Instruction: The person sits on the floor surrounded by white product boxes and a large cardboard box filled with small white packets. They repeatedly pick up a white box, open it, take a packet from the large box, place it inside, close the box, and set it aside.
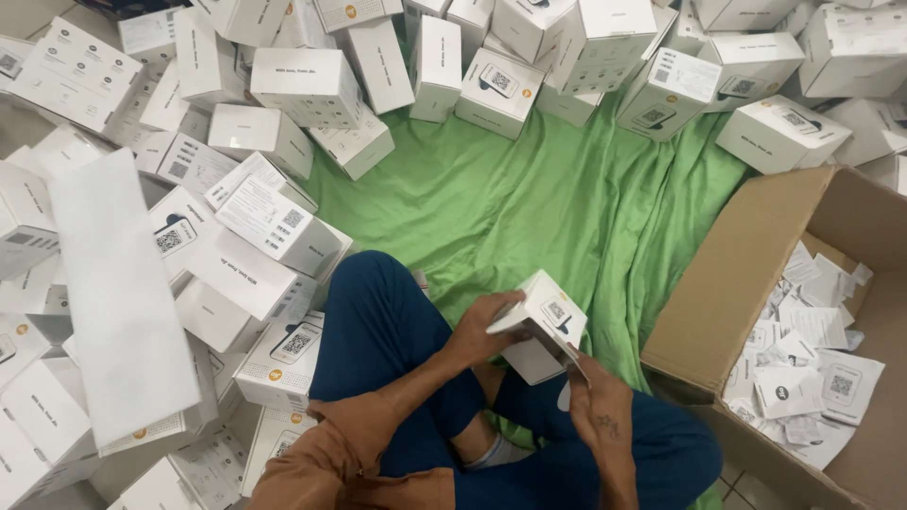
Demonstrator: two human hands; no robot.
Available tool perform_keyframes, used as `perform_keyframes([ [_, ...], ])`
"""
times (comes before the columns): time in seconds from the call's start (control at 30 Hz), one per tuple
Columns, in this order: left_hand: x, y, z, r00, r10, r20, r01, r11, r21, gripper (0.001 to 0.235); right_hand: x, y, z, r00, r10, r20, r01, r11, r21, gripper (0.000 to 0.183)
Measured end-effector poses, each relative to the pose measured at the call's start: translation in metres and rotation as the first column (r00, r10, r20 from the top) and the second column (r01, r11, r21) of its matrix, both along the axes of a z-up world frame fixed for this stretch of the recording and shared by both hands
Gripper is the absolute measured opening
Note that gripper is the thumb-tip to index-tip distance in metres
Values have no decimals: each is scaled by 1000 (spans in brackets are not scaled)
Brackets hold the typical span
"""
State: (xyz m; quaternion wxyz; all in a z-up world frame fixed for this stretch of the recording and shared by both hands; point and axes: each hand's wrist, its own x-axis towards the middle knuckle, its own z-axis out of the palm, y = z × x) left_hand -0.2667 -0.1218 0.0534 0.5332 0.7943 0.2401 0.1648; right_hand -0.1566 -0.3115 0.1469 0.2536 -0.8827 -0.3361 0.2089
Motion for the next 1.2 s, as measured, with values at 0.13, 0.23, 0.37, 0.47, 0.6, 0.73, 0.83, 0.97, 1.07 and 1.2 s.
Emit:
perform_keyframes([
  [0.13,18,-1,-28,949,185,254,-164,981,-102,57,4,1,-19,999,2,35,-10,973,230,28],
  [0.23,13,-1,-27,959,211,187,-203,977,-61,56,13,-1,-19,999,-32,-3,32,972,233,24],
  [0.37,12,-5,-89,954,297,50,-298,955,5,51,38,10,33,965,-262,-15,258,935,242,25],
  [0.47,13,-6,-88,961,271,50,-275,956,105,54,81,27,35,878,-305,-367,461,742,486,35],
  [0.6,18,-7,-70,960,270,-71,-266,962,65,58,104,48,-10,925,-333,-185,357,585,728,53],
  [0.73,20,-4,-58,952,303,40,-306,944,120,64,77,58,-46,923,-283,260,143,881,451,56],
  [0.83,18,-3,-81,943,304,137,-322,937,136,54,45,63,-71,932,119,342,-209,948,238,75],
  [0.97,10,4,-72,927,358,112,-330,920,-212,30,23,68,-85,849,275,451,-320,947,25,106],
  [1.07,10,3,-68,943,329,53,-320,939,-126,29,34,61,-88,954,237,181,-250,967,49,81],
  [1.2,13,4,-69,938,344,30,-336,930,-148,30,56,44,-77,988,63,138,-94,969,227,73],
])
